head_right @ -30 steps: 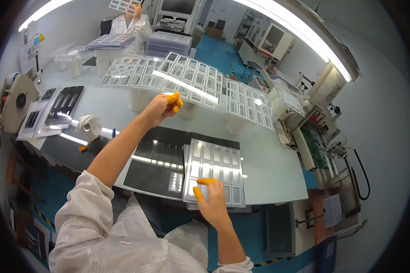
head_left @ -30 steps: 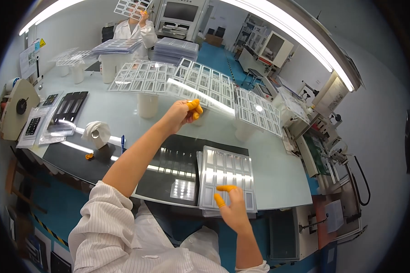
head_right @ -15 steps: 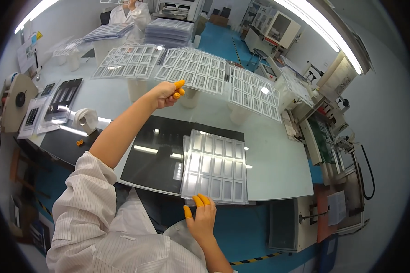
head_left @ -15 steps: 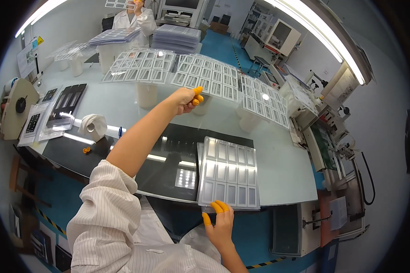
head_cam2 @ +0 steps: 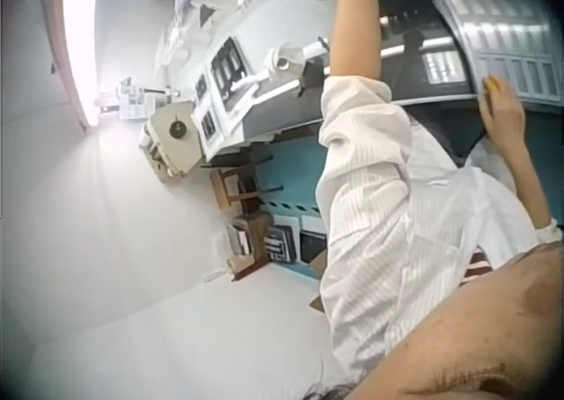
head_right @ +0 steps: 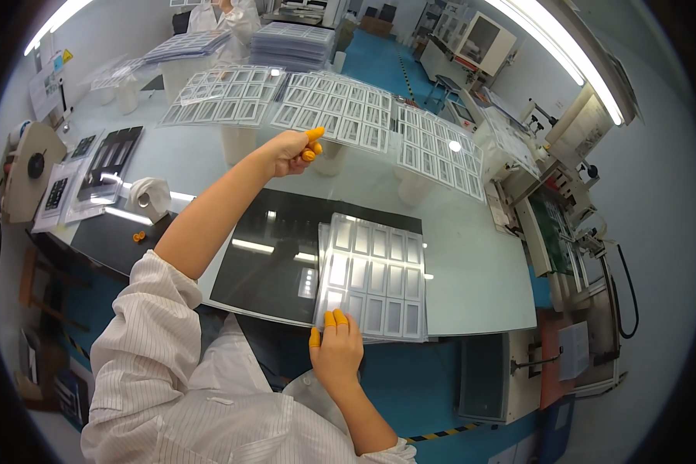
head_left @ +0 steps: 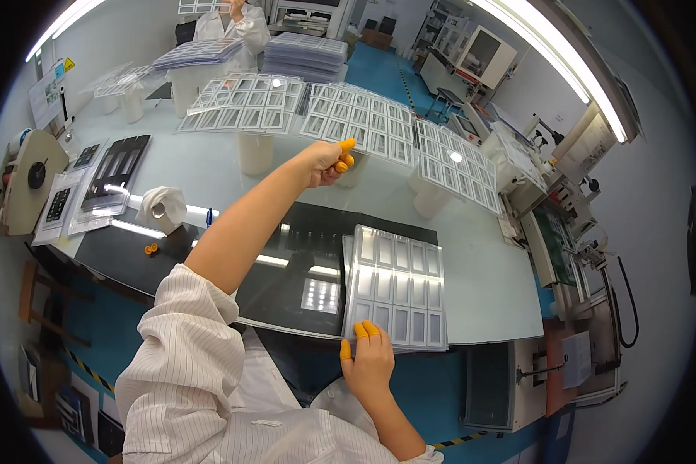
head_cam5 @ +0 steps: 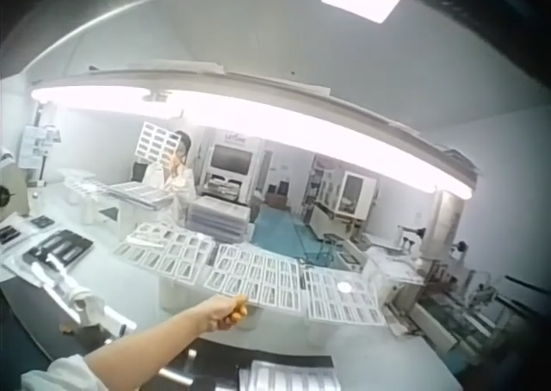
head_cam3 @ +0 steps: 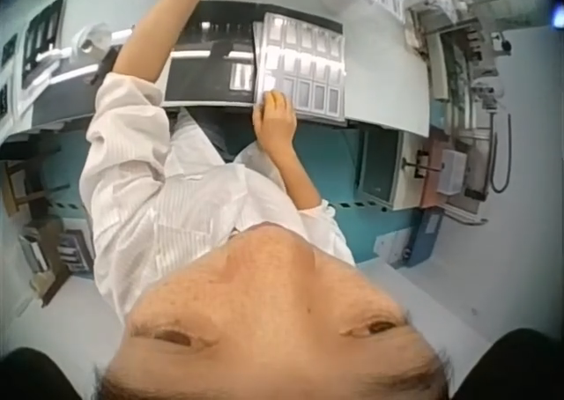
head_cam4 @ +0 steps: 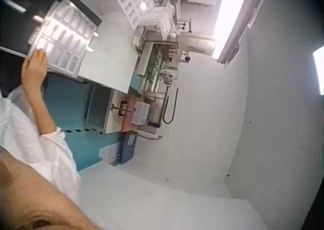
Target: Clean and inspect glass panels using wipes and cleaning solution at a light table.
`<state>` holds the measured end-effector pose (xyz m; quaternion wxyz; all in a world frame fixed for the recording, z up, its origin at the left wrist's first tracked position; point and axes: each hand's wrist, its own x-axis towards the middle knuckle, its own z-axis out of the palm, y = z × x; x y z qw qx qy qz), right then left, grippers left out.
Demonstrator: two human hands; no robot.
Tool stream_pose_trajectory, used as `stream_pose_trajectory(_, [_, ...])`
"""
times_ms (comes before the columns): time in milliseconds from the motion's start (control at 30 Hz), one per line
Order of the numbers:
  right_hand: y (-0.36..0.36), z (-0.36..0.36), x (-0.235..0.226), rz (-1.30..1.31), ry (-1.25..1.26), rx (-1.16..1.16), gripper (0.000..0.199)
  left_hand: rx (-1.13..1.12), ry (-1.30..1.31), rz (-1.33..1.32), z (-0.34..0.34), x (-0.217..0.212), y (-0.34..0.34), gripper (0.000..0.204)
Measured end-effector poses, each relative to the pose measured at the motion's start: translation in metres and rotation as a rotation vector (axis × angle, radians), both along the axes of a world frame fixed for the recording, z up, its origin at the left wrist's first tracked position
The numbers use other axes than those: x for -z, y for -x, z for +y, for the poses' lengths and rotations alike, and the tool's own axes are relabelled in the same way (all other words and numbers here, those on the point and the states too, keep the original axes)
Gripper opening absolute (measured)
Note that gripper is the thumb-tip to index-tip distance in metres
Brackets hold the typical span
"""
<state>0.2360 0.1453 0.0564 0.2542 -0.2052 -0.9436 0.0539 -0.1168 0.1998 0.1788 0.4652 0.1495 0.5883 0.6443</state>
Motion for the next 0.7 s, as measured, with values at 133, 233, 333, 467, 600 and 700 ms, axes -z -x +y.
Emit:
stream_pose_trajectory(133, [0.003, -0.001, -0.010, -0.019, 0.113, 0.043, 0.037, 0.010, -0.029, 0.005, 0.000, 0.003, -0.001, 0.032])
stream_pose_trajectory(233, [0.004, 0.001, -0.001, 0.016, 0.086, 0.073, 0.037, -0.004, -0.049, -0.024, -0.001, 0.001, -0.006, 0.031])
stream_pose_trajectory(333, [0.003, 0.003, 0.004, 0.021, -0.014, 0.052, 0.038, -0.025, -0.017, -0.005, -0.002, -0.001, -0.008, 0.035])
stream_pose_trajectory(467, [0.001, 0.008, -0.010, -0.004, 0.106, -0.002, 0.040, 0.008, -0.020, 0.014, -0.006, -0.002, -0.005, 0.035])
stream_pose_trajectory(600, [-0.004, 0.014, -0.009, 0.011, 0.113, -0.052, 0.042, 0.033, -0.012, 0.033, -0.008, -0.004, -0.004, 0.036])
stream_pose_trajectory(700, [-0.004, 0.013, -0.002, -0.006, 0.058, -0.049, 0.042, 0.062, -0.008, 0.043, -0.010, -0.003, -0.003, 0.036])
